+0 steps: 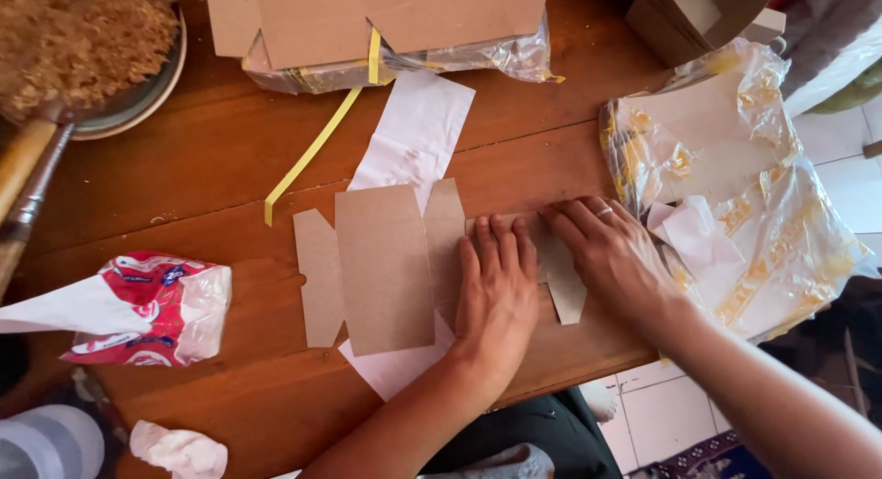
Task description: The person wipes a wooden table with tissues, then folds flat cardboard pieces into small paper boxes. They handle the cardboard by hand, creasing and folding the flaps to form the box shape.
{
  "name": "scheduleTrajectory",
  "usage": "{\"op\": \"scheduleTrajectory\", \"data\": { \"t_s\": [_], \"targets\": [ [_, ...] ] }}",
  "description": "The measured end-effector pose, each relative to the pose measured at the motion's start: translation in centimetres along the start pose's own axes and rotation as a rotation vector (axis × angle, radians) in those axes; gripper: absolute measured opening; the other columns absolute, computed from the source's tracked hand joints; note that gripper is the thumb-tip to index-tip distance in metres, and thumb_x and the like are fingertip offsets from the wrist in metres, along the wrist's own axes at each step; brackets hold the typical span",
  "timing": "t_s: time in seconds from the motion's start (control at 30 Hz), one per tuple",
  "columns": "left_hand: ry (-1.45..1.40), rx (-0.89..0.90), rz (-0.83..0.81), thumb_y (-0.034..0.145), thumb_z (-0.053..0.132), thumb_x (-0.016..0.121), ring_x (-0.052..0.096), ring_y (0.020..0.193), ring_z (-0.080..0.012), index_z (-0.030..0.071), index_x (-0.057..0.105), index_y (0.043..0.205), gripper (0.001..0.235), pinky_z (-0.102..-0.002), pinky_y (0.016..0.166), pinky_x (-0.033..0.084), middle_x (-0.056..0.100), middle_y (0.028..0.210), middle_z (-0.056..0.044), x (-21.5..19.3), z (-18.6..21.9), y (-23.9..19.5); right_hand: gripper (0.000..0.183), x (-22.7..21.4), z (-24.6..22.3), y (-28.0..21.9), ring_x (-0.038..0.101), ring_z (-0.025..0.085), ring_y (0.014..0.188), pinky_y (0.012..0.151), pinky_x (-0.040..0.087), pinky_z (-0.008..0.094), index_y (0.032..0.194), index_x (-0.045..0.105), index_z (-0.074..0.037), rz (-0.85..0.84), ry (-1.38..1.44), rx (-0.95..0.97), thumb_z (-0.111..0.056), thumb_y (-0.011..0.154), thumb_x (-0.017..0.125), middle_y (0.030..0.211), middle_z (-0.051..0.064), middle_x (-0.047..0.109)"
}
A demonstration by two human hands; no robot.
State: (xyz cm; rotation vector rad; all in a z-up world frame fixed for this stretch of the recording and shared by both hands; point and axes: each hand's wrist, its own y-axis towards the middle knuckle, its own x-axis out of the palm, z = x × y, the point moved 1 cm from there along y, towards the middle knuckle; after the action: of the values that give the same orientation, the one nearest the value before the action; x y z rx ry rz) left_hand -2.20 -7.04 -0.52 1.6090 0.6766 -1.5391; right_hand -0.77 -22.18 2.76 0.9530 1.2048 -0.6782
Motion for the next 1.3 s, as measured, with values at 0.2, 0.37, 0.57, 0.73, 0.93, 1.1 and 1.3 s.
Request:
{"op": "scheduleTrajectory", "data": {
  "t_s": [0.2,0.37,0.57,0.73,0.93,1.1,1.3],
  "targets": [
    [0.0,0.009,-0.061,0.095,0.024,0.039,0.048,0.127,-0.0461,-0.002,0.047,0.137,0.05,-0.057,0.106,0.034,0.053,0.129,-0.029,0.2,-0.1,0.2,0.027,0.3,-1.6,-0.6,0.061,0.022,0.098,0.106,0.041,0.04,0.112,0.068,-0.012,0.04,-0.105,0.16,-0.032,0.097,0.056,0.095,0.004,0.061],
    [-0.016,0.037,-0.01,0.091,0.032,0.053,0.048,0.127,-0.0445,-0.001,0.051,0.135,0.055,-0.053,0.108,0.036,0.054,0.128,-0.028,0.7,-0.4,0.2,0.021,0.6,0.4,-0.8,0.061,0.031,0.091,0.087,0.051,0.043,0.106,0.07,-0.01,0.021,0.167,0.143,-0.022,0.095,0.057,0.095,0.007,0.061],
    [-0.116,0.026,-0.037,0.092,0.043,0.054,0.047,0.13,-0.0398,0.0,0.049,0.139,0.064,-0.05,0.111,0.033,0.054,0.132,-0.025,-0.6,-1.4,-0.3,0.039,0.0,-0.1,-7.8,0.064,0.029,0.092,0.079,0.052,0.04,0.105,0.067,-0.011,-0.065,0.103,0.212,-0.04,0.08,0.073,0.098,0.01,0.062],
    [-0.149,0.029,0.0,0.091,0.043,0.056,0.048,0.128,-0.0411,-0.001,0.05,0.138,0.064,-0.05,0.11,0.034,0.054,0.13,-0.027,-0.2,-1.4,-0.1,0.039,-3.1,-3.6,-5.4,0.064,0.032,0.085,0.069,0.053,0.04,0.107,0.066,-0.006,-0.025,0.243,0.112,-0.039,0.086,0.069,0.095,0.013,0.061],
    [-0.169,0.023,0.016,0.091,0.044,0.058,0.047,0.129,-0.0395,-0.001,0.05,0.137,0.065,-0.049,0.11,0.035,0.054,0.13,-0.026,0.2,-1.5,-0.2,0.023,-2.9,-4.2,-6.3,0.066,0.03,0.084,0.073,0.055,0.035,0.108,0.069,-0.003,0.076,0.057,-0.071,-0.017,0.093,0.059,0.093,0.015,0.065],
    [-0.186,0.017,0.01,0.09,0.044,0.06,0.047,0.129,-0.0391,0.0,0.05,0.137,0.065,-0.048,0.11,0.035,0.054,0.13,-0.025,-0.1,-1.8,-0.2,0.024,-3.2,-4.6,-6.1,0.065,0.035,0.096,0.081,0.052,0.041,0.112,0.065,-0.001,0.02,-0.024,-0.19,-0.009,0.097,0.047,0.104,0.02,0.063],
    [-0.173,0.027,-0.016,0.09,0.046,0.058,0.047,0.129,-0.0378,0.001,0.049,0.138,0.066,-0.048,0.109,0.036,0.053,0.13,-0.023,-0.6,-1.9,-0.1,0.02,-2.3,-4.2,-5.2,0.063,0.034,0.096,0.079,0.052,0.04,0.107,0.065,0.0,-0.084,-0.013,-0.08,-0.009,0.095,0.052,0.101,0.017,0.059]
  ]
}}
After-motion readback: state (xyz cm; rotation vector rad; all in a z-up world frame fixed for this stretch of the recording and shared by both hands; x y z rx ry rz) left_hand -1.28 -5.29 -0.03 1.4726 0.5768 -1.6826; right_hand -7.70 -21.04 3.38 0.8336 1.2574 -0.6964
